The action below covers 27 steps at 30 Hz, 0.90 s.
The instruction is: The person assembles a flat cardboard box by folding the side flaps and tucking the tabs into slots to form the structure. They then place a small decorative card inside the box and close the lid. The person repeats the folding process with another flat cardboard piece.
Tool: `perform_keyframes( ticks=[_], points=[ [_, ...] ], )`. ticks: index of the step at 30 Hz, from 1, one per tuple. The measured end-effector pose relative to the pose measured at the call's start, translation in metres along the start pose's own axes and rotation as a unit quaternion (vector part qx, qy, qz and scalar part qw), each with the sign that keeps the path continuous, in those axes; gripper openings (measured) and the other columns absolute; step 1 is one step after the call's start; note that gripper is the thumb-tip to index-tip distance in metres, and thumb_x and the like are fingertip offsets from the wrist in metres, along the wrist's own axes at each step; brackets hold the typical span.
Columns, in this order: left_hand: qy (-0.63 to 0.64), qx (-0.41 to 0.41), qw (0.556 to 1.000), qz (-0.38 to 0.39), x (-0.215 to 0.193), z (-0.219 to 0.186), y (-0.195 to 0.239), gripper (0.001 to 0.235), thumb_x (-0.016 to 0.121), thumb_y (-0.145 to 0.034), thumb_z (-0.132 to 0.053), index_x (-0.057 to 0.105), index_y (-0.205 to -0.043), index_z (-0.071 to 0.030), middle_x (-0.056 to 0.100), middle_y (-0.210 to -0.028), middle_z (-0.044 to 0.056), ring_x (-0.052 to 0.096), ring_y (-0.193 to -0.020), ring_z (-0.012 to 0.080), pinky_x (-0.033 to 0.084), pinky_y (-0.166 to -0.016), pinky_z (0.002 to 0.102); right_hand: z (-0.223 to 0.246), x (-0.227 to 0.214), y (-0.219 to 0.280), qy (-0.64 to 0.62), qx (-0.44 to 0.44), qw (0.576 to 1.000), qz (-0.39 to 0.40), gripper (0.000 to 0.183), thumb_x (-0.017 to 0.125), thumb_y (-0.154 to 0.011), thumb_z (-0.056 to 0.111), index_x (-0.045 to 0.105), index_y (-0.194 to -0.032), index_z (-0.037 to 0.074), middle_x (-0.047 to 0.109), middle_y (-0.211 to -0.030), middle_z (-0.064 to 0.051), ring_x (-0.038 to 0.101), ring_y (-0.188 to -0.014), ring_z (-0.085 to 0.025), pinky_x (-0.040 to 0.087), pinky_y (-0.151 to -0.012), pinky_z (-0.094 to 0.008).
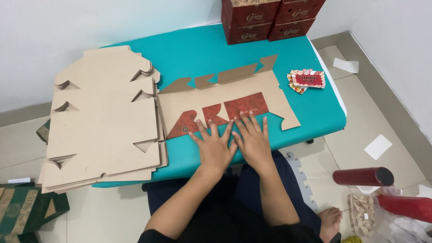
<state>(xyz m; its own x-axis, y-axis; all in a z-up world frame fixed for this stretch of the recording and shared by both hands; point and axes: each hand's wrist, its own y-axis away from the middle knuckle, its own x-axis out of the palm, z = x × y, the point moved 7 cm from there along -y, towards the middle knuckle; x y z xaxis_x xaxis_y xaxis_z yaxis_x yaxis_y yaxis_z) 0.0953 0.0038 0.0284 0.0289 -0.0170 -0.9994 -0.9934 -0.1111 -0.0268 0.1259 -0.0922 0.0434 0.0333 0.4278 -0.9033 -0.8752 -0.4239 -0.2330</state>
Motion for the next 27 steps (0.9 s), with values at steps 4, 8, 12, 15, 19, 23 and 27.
perform_keyframes(
  ticks=[4,8,12,15,19,23,27],
  points=[
    [0.002,-0.001,0.999,0.032,0.001,0.000,-0.004,0.055,0.039,-0.086,-0.044,0.038,-0.141,-0.039,0.042,-0.136,0.022,0.025,-0.132,0.0575,0.024,-0.091,0.077,-0.006,-0.005,-0.001,0.034,0.007,0.999,0.003,0.040,0.040,-0.101,0.036,0.053,-0.135,0.020,0.048,-0.143,-0.002,0.031,-0.140,-0.023,0.000,-0.114,-0.054],
    [0.001,-0.002,1.000,0.023,0.002,0.001,-0.002,0.056,0.039,-0.086,-0.043,0.038,-0.141,-0.039,0.043,-0.136,0.022,0.026,-0.132,0.0556,0.024,-0.092,0.076,-0.041,-0.011,-0.001,0.034,0.087,0.996,-0.003,0.044,0.032,-0.104,0.036,0.052,-0.137,0.015,0.047,-0.144,-0.003,0.033,-0.139,-0.018,-0.008,-0.115,-0.051],
    [-0.005,-0.003,1.000,-0.014,-0.002,0.001,0.000,0.056,0.041,-0.085,-0.041,0.039,-0.141,-0.038,0.045,-0.134,0.022,0.028,-0.131,0.0544,0.026,-0.093,0.075,-0.053,-0.002,-0.001,0.079,0.088,0.993,-0.025,0.045,0.032,-0.104,0.036,0.051,-0.137,0.012,0.046,-0.145,-0.004,0.033,-0.139,-0.018,-0.008,-0.116,-0.051],
    [-0.009,-0.008,1.000,-0.008,-0.001,0.001,0.001,0.056,0.038,-0.086,-0.041,0.037,-0.142,-0.039,0.044,-0.135,0.021,0.026,-0.133,0.0539,0.024,-0.094,0.075,-0.031,-0.005,-0.003,0.062,0.045,0.997,-0.012,0.043,0.034,-0.103,0.035,0.054,-0.134,0.012,0.049,-0.142,-0.005,0.035,-0.138,-0.018,-0.008,-0.115,-0.053],
    [-0.015,-0.010,1.000,-0.009,0.001,0.000,0.003,0.055,0.037,-0.086,-0.042,0.038,-0.141,-0.040,0.043,-0.136,0.020,0.024,-0.133,0.0531,0.023,-0.095,0.075,0.002,0.006,0.001,0.041,-0.026,0.999,-0.009,0.040,0.041,-0.100,0.029,0.053,-0.132,0.009,0.047,-0.143,-0.008,0.037,-0.137,-0.022,0.000,-0.116,-0.054],
    [0.006,-0.014,0.998,-0.069,-0.002,0.002,0.005,0.055,0.041,-0.084,-0.040,0.042,-0.139,-0.039,0.047,-0.134,0.021,0.027,-0.133,0.0522,0.021,-0.096,0.074,-0.011,-0.009,-0.002,0.008,0.020,1.000,0.004,0.038,0.039,-0.101,0.030,0.055,-0.132,0.015,0.052,-0.139,-0.002,0.037,-0.137,-0.019,-0.008,-0.114,-0.054],
    [0.013,-0.012,0.995,-0.096,-0.004,0.002,0.007,0.054,0.043,-0.083,-0.040,0.045,-0.137,-0.038,0.049,-0.132,0.021,0.030,-0.132,0.0514,0.022,-0.096,0.074,-0.036,-0.014,0.000,0.015,0.087,0.995,-0.045,0.039,0.047,-0.099,0.033,0.056,-0.131,0.013,0.053,-0.139,-0.005,0.037,-0.137,-0.023,-0.009,-0.113,-0.056]
  ],
)
